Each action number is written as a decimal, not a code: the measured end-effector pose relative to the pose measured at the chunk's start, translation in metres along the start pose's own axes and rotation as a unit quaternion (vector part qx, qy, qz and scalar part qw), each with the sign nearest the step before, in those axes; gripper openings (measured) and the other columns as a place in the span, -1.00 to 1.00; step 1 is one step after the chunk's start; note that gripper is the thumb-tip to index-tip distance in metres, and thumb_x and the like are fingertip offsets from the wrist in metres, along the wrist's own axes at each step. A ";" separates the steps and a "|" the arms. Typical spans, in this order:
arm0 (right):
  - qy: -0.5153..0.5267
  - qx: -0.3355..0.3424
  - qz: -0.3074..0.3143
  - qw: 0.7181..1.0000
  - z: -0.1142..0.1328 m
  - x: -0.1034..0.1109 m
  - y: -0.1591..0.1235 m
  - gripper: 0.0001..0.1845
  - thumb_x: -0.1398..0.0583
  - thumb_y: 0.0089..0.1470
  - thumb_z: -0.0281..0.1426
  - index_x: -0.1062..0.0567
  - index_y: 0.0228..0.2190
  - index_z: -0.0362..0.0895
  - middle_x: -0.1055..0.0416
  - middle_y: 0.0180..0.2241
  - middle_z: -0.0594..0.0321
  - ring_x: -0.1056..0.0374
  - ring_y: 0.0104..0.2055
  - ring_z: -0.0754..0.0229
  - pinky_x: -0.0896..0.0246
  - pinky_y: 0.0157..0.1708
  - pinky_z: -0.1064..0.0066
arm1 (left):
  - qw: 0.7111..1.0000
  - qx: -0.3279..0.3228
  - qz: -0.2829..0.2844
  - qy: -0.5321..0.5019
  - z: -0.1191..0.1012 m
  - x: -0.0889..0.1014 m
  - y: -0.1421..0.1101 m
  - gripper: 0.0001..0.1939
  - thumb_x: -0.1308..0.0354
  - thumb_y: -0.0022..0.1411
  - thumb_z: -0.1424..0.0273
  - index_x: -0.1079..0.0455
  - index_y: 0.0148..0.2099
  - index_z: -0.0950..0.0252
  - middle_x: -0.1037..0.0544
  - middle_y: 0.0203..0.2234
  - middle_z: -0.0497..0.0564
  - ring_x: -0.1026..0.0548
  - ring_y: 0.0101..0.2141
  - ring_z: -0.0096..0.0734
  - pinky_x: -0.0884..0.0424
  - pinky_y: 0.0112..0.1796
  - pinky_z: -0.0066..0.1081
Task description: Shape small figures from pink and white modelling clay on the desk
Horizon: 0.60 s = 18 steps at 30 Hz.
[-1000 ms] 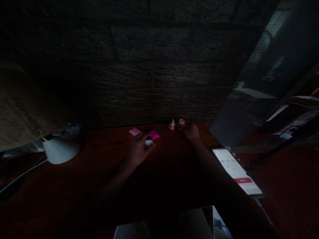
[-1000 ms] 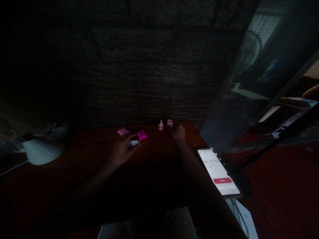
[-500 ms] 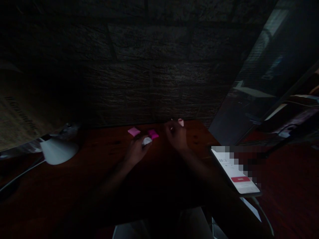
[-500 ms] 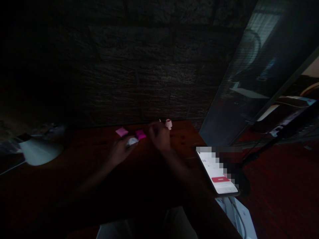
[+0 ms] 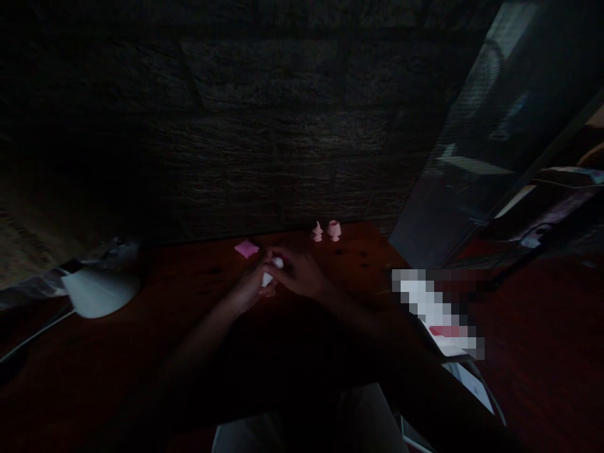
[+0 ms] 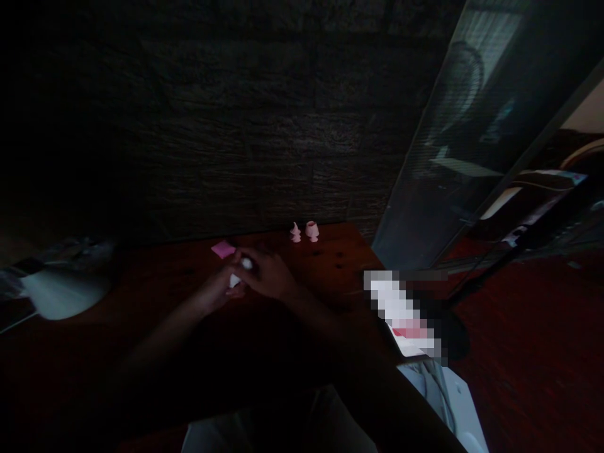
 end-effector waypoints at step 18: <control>-0.207 -0.128 0.037 0.969 0.003 -0.003 -0.004 -0.46 -0.05 0.30 0.04 -0.60 -0.24 -0.13 -0.61 -0.22 0.04 -0.54 -0.19 0.05 -0.28 -0.23 0.35 | 0.999 0.038 0.004 -0.006 0.003 -0.003 -0.007 -0.45 -0.29 0.09 -0.10 -0.18 -0.41 0.25 -0.14 -0.70 -0.26 -0.03 -0.71 -0.69 -0.03 -0.66 -0.63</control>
Point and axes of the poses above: each hand's wrist, its own y-axis towards the middle knuckle, its own x-axis out of the back of the hand, z = x × y, the point moved 9 cm from there along y, towards the middle knuckle
